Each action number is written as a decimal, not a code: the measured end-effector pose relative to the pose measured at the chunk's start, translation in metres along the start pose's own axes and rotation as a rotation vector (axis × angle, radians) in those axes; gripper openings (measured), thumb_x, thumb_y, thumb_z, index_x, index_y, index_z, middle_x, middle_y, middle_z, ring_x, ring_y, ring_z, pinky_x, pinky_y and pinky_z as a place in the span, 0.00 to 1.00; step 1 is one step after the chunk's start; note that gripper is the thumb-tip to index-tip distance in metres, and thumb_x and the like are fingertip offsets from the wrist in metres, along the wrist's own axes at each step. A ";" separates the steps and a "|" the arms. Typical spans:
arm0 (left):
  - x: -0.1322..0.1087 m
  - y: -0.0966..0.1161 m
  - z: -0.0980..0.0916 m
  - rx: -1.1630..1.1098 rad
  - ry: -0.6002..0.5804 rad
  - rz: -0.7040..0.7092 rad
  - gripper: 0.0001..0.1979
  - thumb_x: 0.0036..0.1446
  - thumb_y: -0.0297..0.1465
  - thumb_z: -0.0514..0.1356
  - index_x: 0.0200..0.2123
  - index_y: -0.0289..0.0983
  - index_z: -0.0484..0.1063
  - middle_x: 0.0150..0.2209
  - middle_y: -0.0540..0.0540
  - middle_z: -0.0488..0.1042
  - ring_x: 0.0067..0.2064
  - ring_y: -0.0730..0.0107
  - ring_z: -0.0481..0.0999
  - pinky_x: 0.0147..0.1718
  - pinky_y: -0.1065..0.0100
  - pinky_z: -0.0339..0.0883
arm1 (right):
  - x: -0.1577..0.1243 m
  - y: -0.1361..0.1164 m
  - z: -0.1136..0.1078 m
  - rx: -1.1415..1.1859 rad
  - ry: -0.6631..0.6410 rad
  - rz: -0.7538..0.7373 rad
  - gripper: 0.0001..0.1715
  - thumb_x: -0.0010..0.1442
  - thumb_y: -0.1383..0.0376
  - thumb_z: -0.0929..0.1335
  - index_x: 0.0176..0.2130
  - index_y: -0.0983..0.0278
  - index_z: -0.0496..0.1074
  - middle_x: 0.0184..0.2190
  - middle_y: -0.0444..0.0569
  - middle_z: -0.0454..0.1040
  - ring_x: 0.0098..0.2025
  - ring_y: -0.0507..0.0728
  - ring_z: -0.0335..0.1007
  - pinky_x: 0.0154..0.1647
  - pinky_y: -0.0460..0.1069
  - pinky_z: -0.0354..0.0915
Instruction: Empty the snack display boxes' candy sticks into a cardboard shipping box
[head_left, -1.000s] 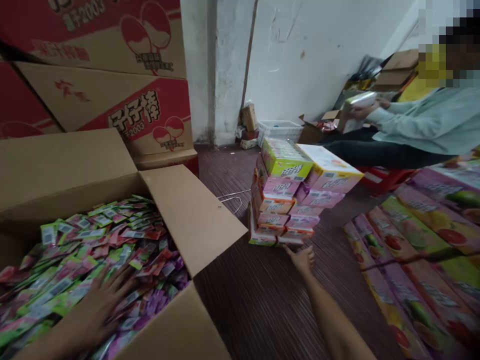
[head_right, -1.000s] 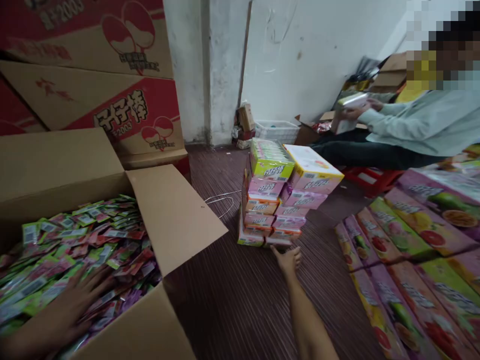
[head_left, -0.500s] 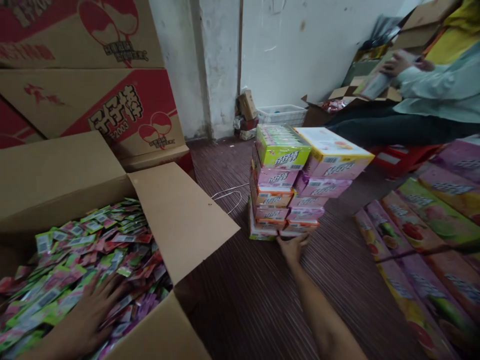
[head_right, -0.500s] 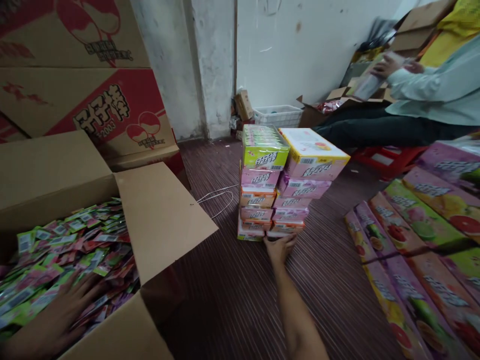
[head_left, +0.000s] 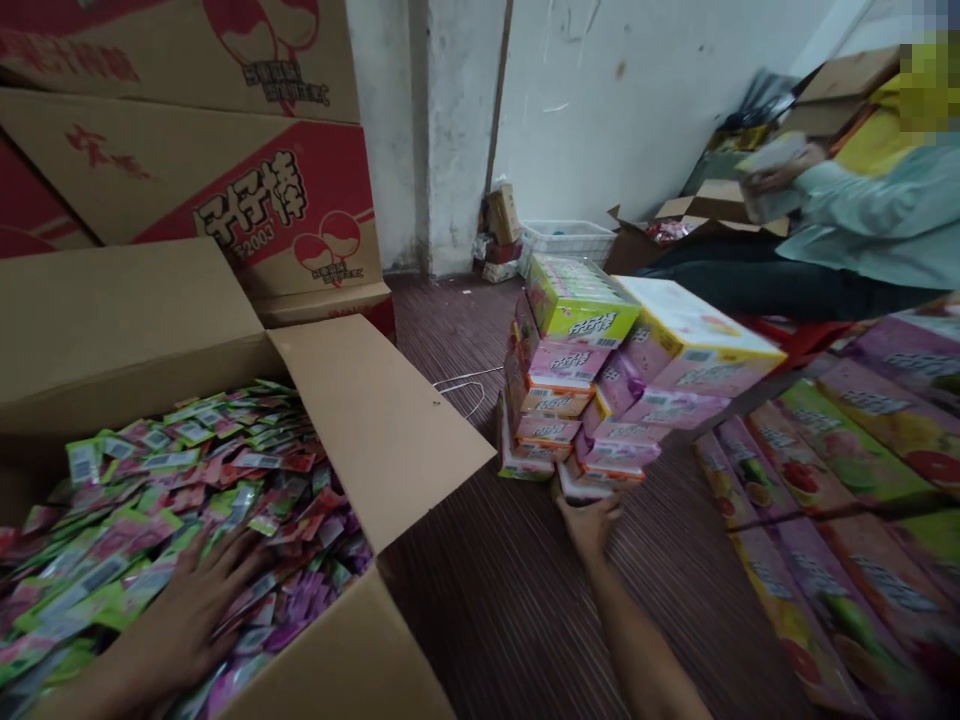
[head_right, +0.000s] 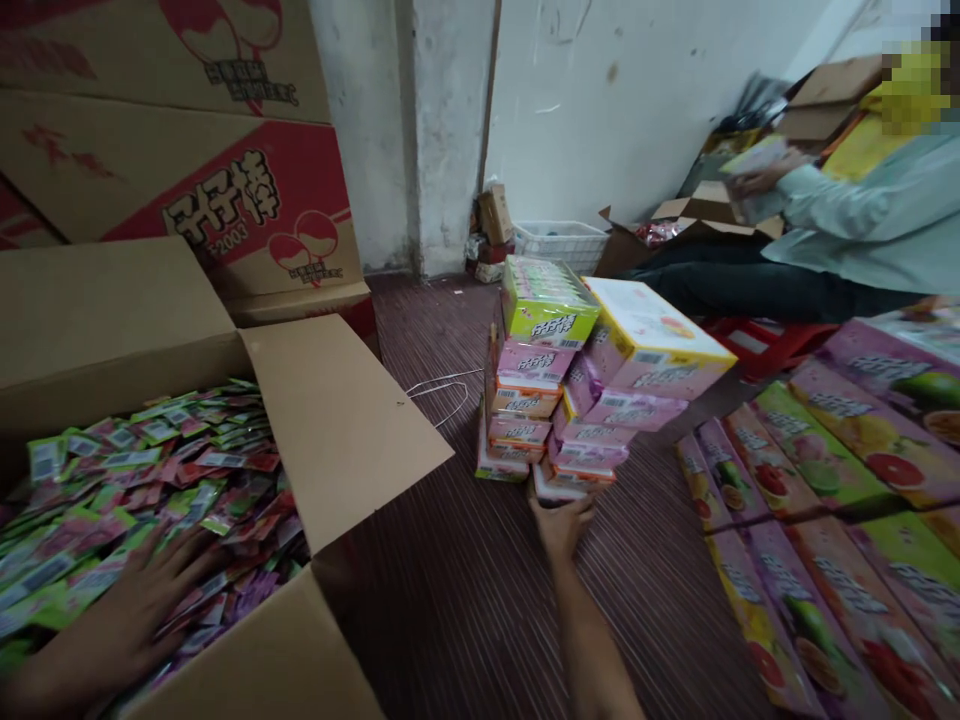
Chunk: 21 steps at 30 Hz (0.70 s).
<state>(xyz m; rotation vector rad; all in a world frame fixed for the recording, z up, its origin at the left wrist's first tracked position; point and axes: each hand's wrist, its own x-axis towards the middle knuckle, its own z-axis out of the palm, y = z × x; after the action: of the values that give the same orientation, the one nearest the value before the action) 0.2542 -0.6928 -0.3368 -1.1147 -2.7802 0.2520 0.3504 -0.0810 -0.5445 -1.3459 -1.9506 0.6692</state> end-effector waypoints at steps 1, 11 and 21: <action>0.000 -0.001 0.003 -0.011 0.019 -0.010 0.29 0.58 0.48 0.54 0.59 0.43 0.72 0.64 0.40 0.62 0.68 0.46 0.59 0.69 0.45 0.40 | -0.008 0.003 -0.006 -0.006 -0.009 0.011 0.82 0.37 0.41 0.75 0.69 0.80 0.35 0.60 0.78 0.54 0.59 0.81 0.60 0.59 0.65 0.62; 0.004 -0.009 0.021 -0.040 0.071 0.081 0.26 0.60 0.40 0.48 0.61 0.53 0.68 0.66 0.47 0.56 0.69 0.46 0.56 0.67 0.37 0.40 | -0.106 0.014 -0.071 -0.195 0.039 0.015 0.77 0.42 0.36 0.67 0.68 0.84 0.35 0.58 0.80 0.58 0.58 0.81 0.63 0.60 0.65 0.63; 0.007 0.022 -0.019 0.019 -0.021 0.046 0.28 0.58 0.28 0.48 0.61 0.37 0.71 0.66 0.33 0.61 0.69 0.43 0.56 0.66 0.34 0.33 | -0.211 0.057 -0.116 -0.166 0.084 0.075 0.74 0.32 0.35 0.65 0.68 0.67 0.41 0.57 0.70 0.67 0.59 0.83 0.64 0.56 0.70 0.67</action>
<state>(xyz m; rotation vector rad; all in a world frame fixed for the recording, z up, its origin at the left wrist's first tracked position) 0.2671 -0.6700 -0.3224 -1.1788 -2.7672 0.2961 0.5251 -0.2555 -0.5603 -1.5293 -1.9304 0.4860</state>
